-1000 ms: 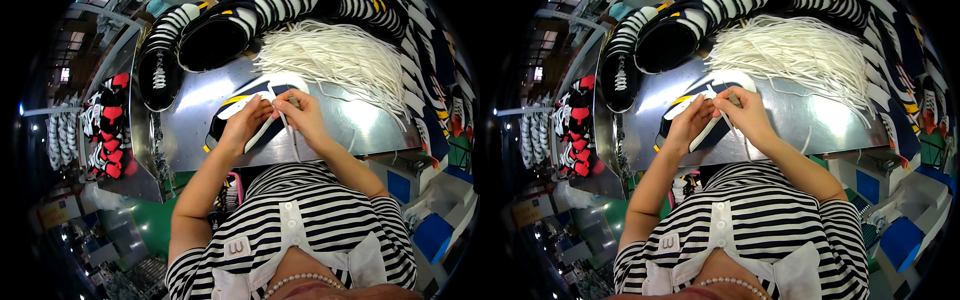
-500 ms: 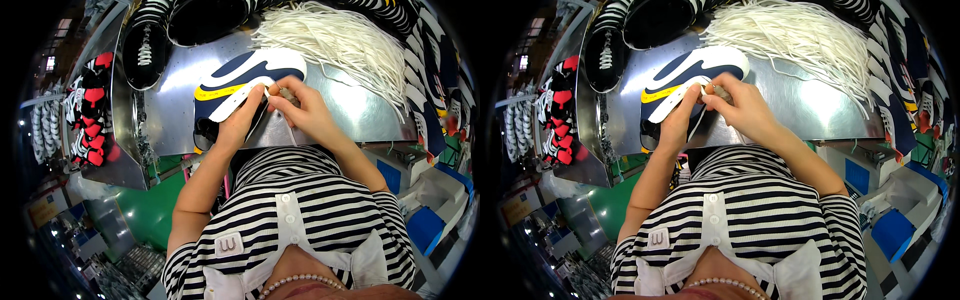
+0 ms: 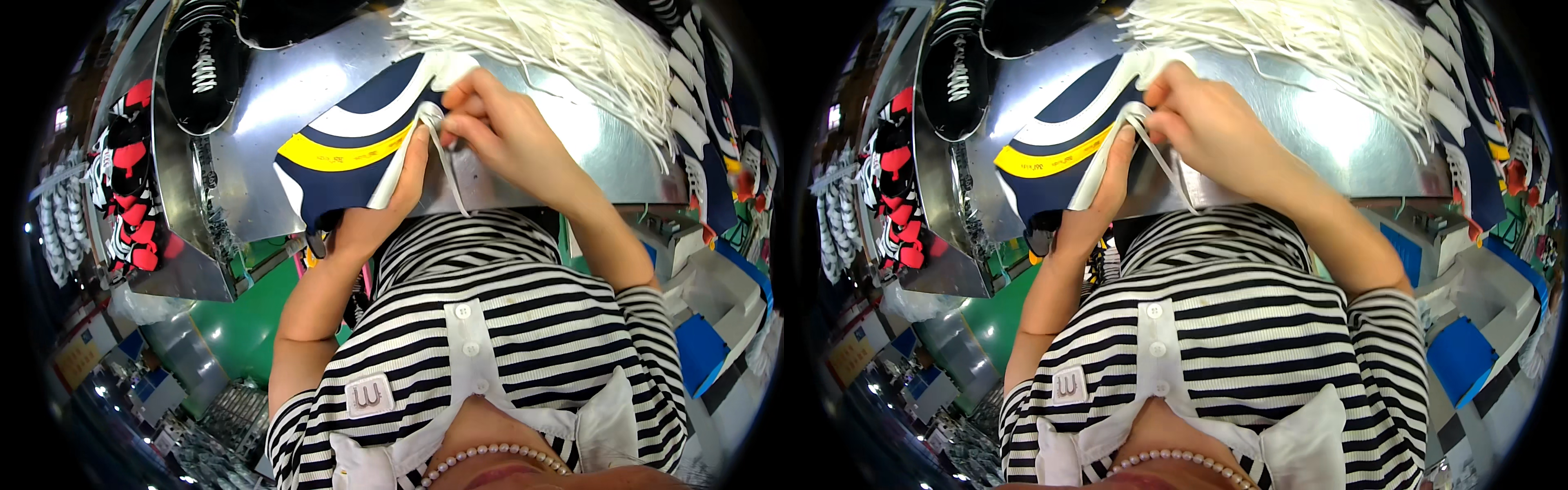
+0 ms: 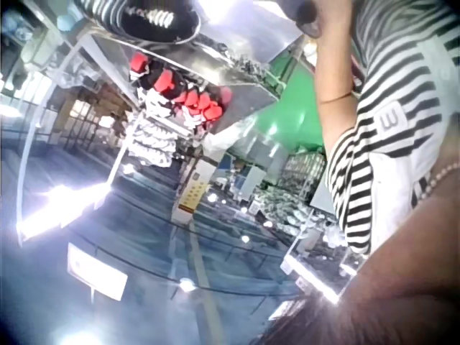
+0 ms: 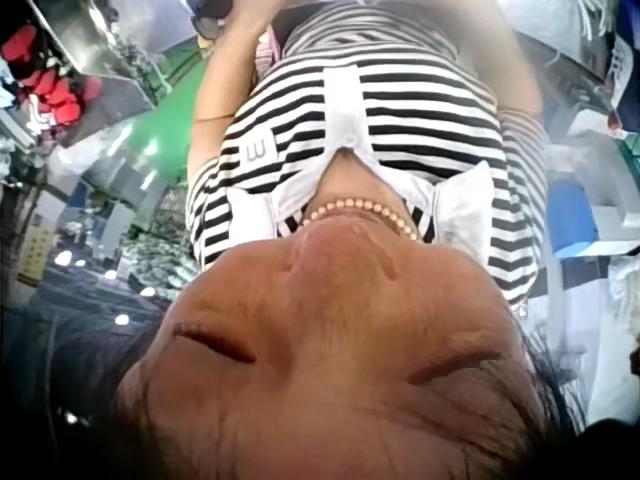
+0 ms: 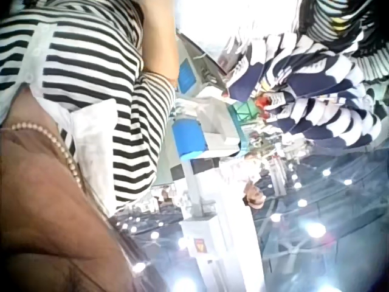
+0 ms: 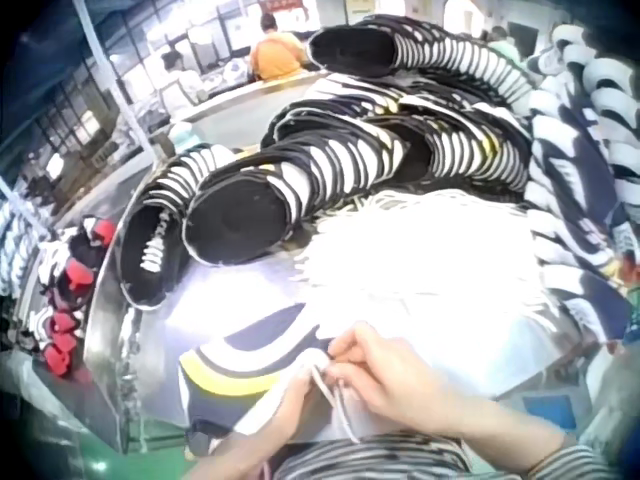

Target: The person laces shoes by hand, picking up a shoe from a pile and threading white laces through the eyelets before setting the shoe back on the workbench.

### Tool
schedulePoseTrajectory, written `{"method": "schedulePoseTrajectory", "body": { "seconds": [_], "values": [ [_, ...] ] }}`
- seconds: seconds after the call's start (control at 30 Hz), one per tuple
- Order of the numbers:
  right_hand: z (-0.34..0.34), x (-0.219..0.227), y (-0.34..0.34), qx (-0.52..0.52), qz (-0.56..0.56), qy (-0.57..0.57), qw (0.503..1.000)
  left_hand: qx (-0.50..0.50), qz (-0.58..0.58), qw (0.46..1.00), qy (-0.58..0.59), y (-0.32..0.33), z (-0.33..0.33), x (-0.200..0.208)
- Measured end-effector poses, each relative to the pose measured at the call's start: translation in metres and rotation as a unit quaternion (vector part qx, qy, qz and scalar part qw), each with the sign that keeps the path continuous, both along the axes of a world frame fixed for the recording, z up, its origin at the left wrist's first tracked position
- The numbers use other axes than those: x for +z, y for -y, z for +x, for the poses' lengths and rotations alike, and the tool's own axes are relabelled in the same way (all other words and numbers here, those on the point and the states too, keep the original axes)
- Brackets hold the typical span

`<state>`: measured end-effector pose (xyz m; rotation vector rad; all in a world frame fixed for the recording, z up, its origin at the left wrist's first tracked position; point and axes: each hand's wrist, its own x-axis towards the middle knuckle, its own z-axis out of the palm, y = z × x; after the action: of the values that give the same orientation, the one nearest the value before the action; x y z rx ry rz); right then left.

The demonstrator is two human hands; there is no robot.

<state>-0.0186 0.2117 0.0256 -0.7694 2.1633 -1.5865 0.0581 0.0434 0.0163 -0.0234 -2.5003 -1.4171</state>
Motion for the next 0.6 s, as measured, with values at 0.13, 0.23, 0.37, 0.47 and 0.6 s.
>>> {"method": "schedulePoseTrajectory", "body": {
  "seconds": [0.13, 0.23, 0.37, 0.47, 0.6],
  "values": [
    [-0.001, -0.007, 0.025, -0.016, 0.146, -0.171, 0.974, -0.043, -0.123, 0.991, -0.041, 0.007, -0.002, -0.005],
    [-0.019, 0.005, 0.009, 0.087, 0.140, -0.063, 0.984, 0.022, 0.200, 0.960, 0.192, 0.010, 0.011, -0.013],
    [-0.024, 0.035, -0.031, -0.075, 0.164, -0.056, 0.982, 0.041, 0.410, 0.879, 0.238, 0.033, 0.000, -0.016],
    [-0.045, -0.011, -0.019, -0.046, 0.025, 0.113, 0.992, 0.046, 0.291, 0.940, 0.171, 0.020, -0.016, -0.005],
    [-0.038, -0.012, -0.009, -0.110, -0.044, 0.175, 0.977, 0.022, 0.059, 0.977, 0.202, 0.040, -0.020, 0.001]
  ]
}}
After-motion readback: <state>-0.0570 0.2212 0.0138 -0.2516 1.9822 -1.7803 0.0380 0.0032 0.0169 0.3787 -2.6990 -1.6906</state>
